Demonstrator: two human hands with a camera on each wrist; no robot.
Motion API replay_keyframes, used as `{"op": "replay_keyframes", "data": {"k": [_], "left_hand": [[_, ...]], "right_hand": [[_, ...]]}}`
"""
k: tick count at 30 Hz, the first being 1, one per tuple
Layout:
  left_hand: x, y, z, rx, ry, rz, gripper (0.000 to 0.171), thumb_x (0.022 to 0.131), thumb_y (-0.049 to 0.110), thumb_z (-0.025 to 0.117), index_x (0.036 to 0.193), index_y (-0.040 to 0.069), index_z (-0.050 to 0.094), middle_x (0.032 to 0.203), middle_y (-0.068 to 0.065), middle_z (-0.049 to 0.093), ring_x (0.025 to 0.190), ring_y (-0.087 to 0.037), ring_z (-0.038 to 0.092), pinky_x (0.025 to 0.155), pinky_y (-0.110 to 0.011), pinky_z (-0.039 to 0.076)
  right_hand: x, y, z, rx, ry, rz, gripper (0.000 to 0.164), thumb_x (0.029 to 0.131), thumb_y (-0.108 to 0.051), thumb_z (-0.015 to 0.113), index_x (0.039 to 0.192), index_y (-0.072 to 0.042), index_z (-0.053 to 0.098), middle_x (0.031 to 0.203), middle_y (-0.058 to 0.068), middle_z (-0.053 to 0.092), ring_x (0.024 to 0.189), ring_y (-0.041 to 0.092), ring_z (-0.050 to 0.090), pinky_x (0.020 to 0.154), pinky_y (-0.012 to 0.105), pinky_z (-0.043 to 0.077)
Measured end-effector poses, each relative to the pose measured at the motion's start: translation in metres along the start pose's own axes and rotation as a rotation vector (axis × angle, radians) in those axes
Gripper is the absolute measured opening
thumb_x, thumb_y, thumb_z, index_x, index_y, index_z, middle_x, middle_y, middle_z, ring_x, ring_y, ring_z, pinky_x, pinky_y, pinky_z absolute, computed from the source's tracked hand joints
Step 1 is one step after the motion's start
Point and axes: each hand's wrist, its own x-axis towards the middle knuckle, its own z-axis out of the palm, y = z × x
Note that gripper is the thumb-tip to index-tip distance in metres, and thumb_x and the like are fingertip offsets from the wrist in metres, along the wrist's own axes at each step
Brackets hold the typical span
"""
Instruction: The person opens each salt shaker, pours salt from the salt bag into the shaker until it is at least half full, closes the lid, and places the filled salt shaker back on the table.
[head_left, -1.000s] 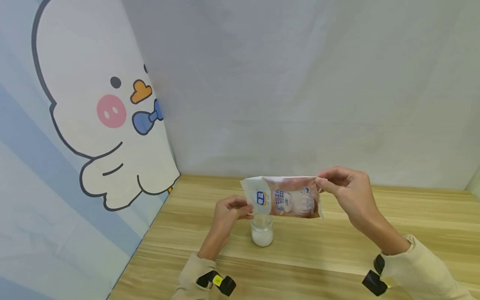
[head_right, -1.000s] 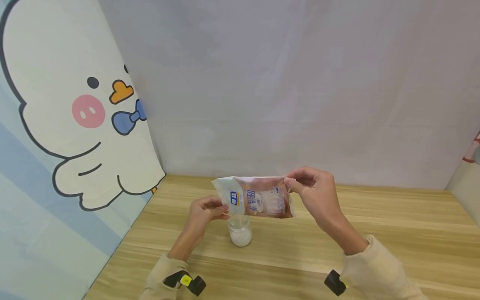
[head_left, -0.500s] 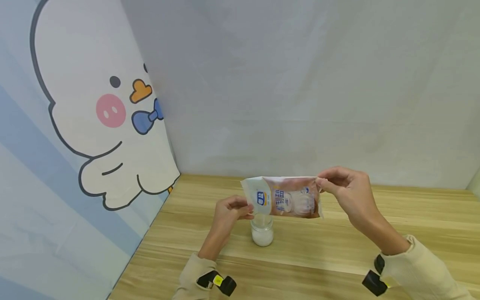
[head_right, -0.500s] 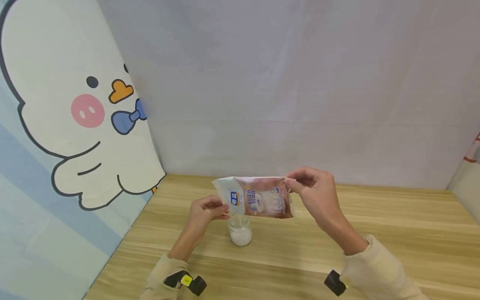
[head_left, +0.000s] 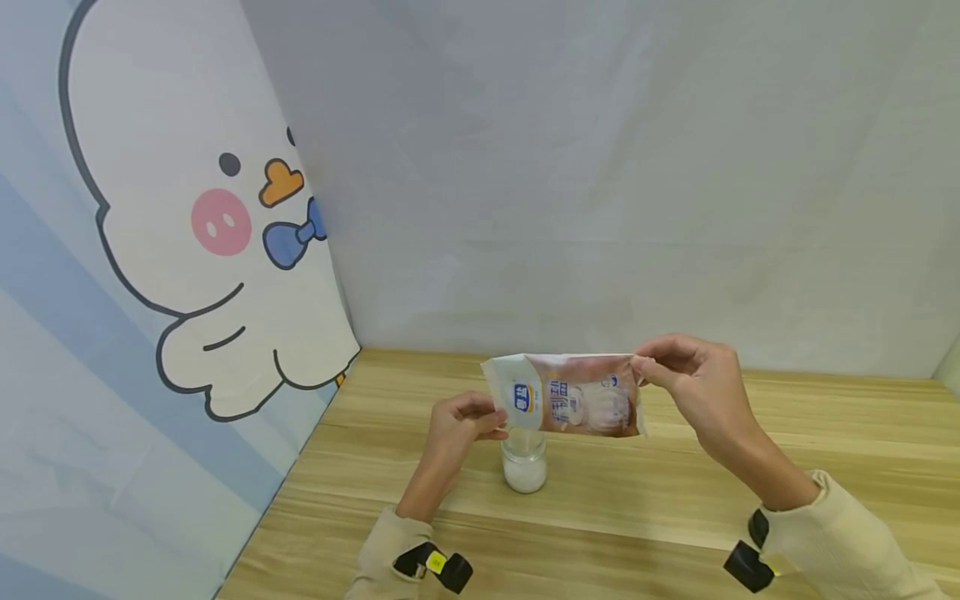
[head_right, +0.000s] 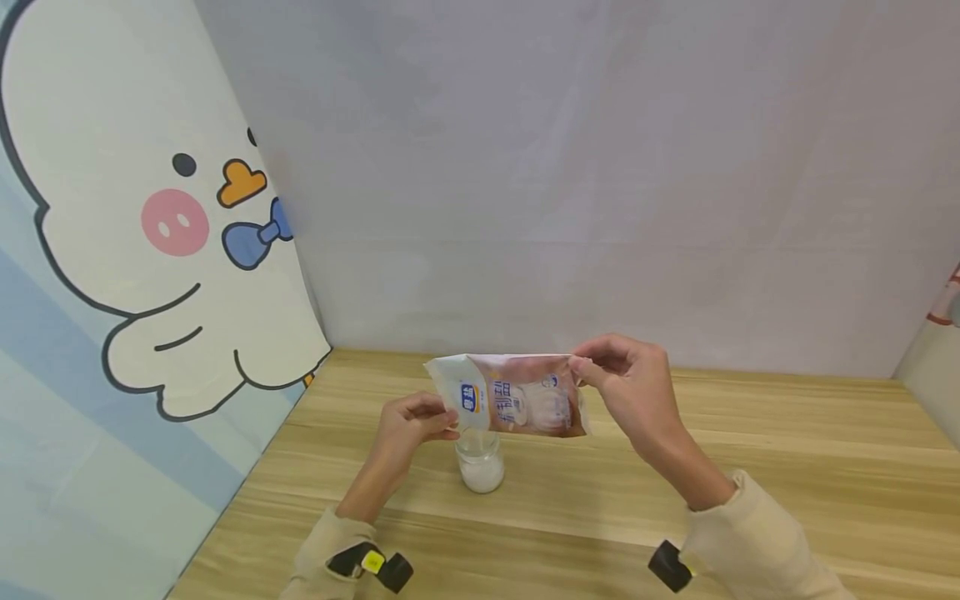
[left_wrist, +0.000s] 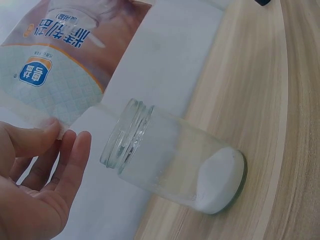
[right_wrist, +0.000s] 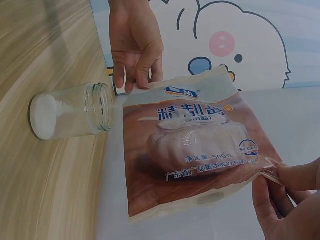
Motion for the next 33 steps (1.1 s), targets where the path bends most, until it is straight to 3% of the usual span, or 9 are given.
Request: {"op": "replay_keyframes", "data": {"k": [10, 25, 33], "left_hand": [[-0.0011, 0.0003, 0.0004, -0.003, 0.004, 0.003, 0.016, 0.081, -0.003, 0.070, 0.093, -0.011, 0.065, 0.085, -0.015, 0.066, 0.078, -0.033, 0.066, 0.072, -0.040, 0.060], [0.0004, 0.0029, 0.0007, -0.012, 0.010, 0.006, 0.014, 0.080, -0.004, 0.070, 0.092, -0.011, 0.065, 0.085, -0.015, 0.066, 0.075, -0.025, 0.065, 0.072, -0.039, 0.060], [-0.0015, 0.0030, 0.0009, -0.023, 0.009, -0.008, 0.012, 0.080, -0.006, 0.069, 0.091, -0.010, 0.066, 0.085, -0.016, 0.066, 0.078, -0.030, 0.065, 0.072, -0.039, 0.060]], "right_hand": [[-0.0005, -0.0002, 0.0001, -0.003, 0.004, 0.002, 0.020, 0.090, -0.015, 0.066, 0.095, 0.005, 0.067, 0.084, 0.003, 0.067, 0.075, 0.012, 0.063, 0.070, 0.021, 0.055], [0.0017, -0.0036, -0.0001, -0.035, 0.016, -0.002, 0.020, 0.090, -0.016, 0.066, 0.094, 0.003, 0.068, 0.084, 0.007, 0.067, 0.075, 0.013, 0.063, 0.070, 0.020, 0.055], [-0.0009, -0.0044, -0.0007, -0.032, 0.018, -0.011, 0.018, 0.090, -0.014, 0.066, 0.093, 0.004, 0.068, 0.083, 0.008, 0.067, 0.074, 0.012, 0.063, 0.069, 0.020, 0.055]]}}
